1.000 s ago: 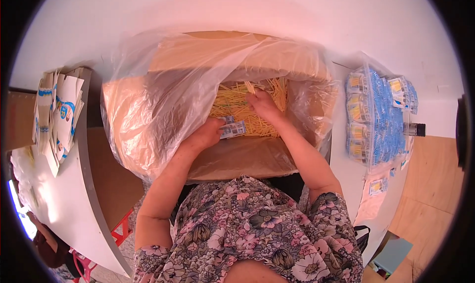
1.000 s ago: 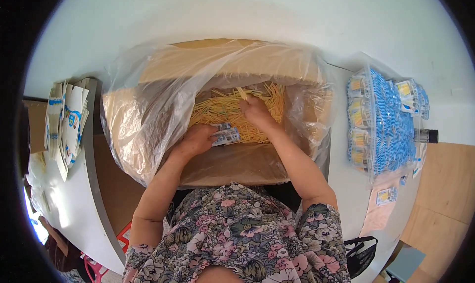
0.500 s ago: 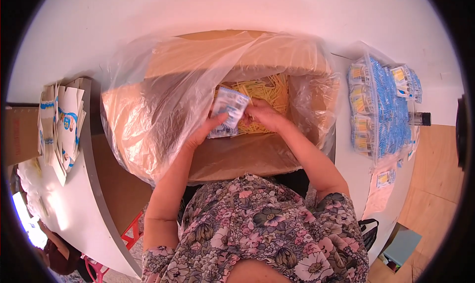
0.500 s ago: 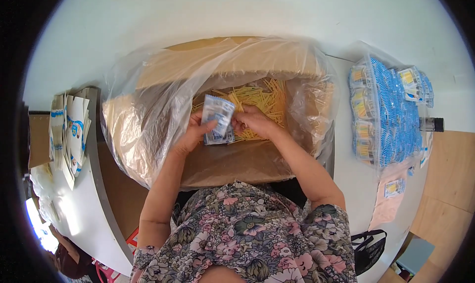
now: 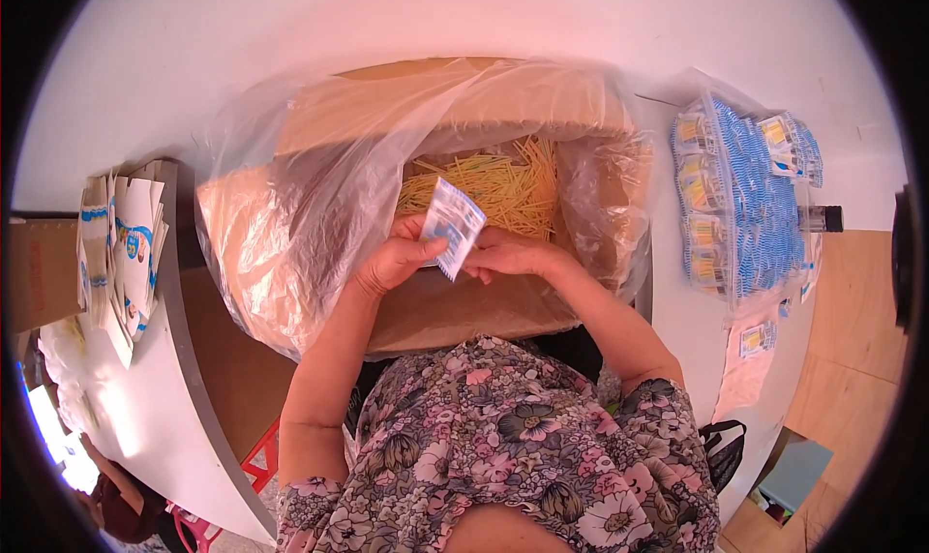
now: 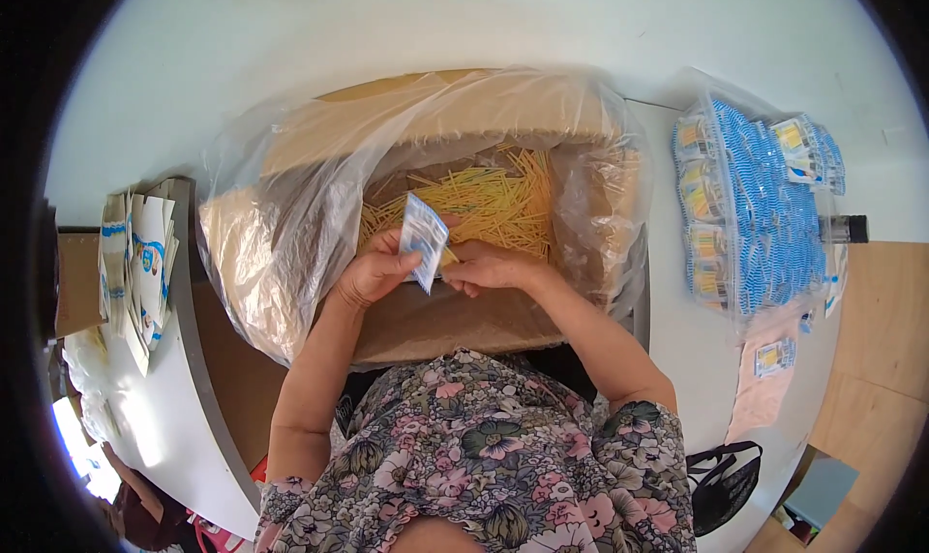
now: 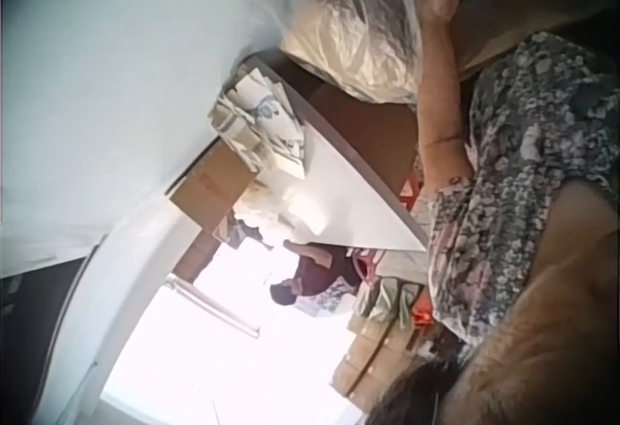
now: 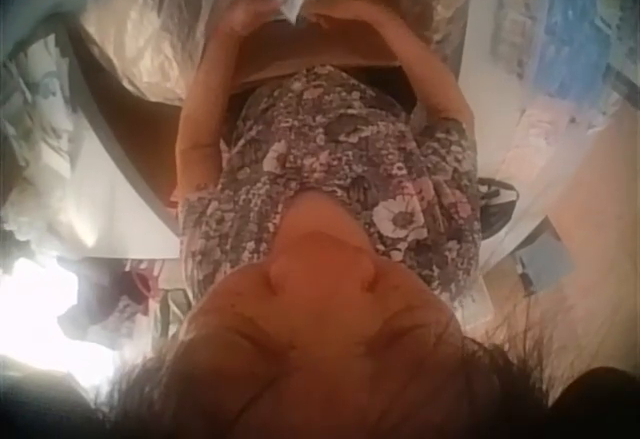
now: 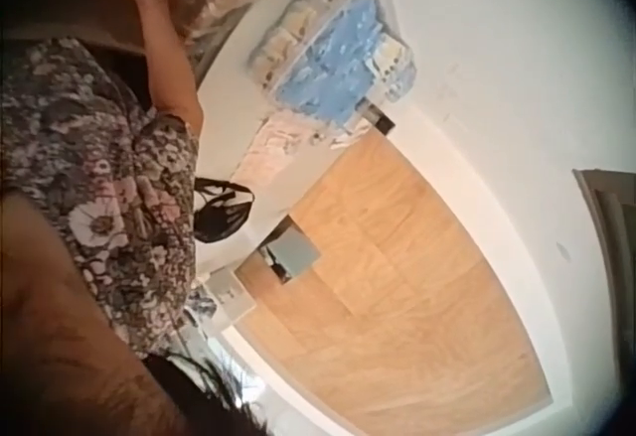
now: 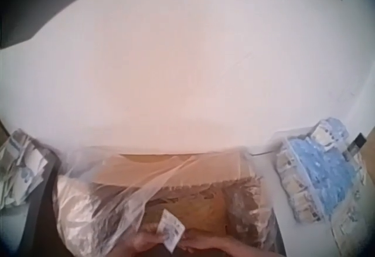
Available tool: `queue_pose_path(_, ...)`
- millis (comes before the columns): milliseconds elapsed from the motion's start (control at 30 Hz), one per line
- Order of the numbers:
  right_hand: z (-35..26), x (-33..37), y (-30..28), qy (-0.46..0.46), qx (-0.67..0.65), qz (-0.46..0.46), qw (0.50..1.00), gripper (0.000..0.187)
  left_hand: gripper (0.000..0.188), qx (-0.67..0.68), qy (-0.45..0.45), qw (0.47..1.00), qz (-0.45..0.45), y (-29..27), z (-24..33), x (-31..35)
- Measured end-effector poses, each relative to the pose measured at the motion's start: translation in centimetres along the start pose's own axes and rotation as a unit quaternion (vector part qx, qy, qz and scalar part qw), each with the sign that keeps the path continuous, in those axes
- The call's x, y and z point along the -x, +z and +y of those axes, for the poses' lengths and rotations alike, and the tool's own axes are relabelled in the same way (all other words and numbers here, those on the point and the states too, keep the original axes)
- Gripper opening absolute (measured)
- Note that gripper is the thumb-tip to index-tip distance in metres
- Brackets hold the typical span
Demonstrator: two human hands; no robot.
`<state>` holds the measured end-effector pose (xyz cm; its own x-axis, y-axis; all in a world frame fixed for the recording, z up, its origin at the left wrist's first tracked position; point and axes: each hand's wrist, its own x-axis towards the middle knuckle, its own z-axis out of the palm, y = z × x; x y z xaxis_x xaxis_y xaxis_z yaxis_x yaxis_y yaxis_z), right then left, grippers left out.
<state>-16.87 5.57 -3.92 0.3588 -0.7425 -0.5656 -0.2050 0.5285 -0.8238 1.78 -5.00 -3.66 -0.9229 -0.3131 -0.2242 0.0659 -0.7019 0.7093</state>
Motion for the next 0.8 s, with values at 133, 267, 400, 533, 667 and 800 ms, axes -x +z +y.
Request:
queue_pose_path(133, -0.8, -0.4, 1.8, -0.021, -0.055, 0.005, 0.998, 0.035, 0.060, 0.000, -0.040, 0.998, -0.058, 0.5, 0.4, 0.4)
queue_pose_path(267, -1.0, -0.7, 3.0, -0.080, -0.180, 0.029, 0.980, 0.033, 0.057, -0.008, -0.049, 0.998, -0.034, -0.5, 0.0, 0.3)
queue_pose_path(400, -0.8, -0.7, 3.0, -0.044, -0.297, 0.058, 0.952, 0.030, 0.045, 0.032, -0.034, 0.998, -0.044, 1.2, 1.0, 0.4)
queue_pose_path(533, 0.1, -1.3, 2.8, -0.020, -0.384, 0.040, 0.922, 0.034, 0.033, -0.037, -0.048, 0.997, -0.037, 0.9, 0.2, 0.5)
queue_pose_path(667, 0.3, -1.2, 2.6, -0.022, -0.422, 0.012, 0.906, 0.035, 0.033, -0.065, -0.094, 0.993, -0.040, 0.9, 0.5, 0.6)
queue_pose_path(800, 1.7, -1.3, 2.2, -0.024, -0.450, -0.032, 0.892, 0.036, 0.033, -0.081, -0.081, 0.993, -0.036, 1.2, 0.3, 0.6)
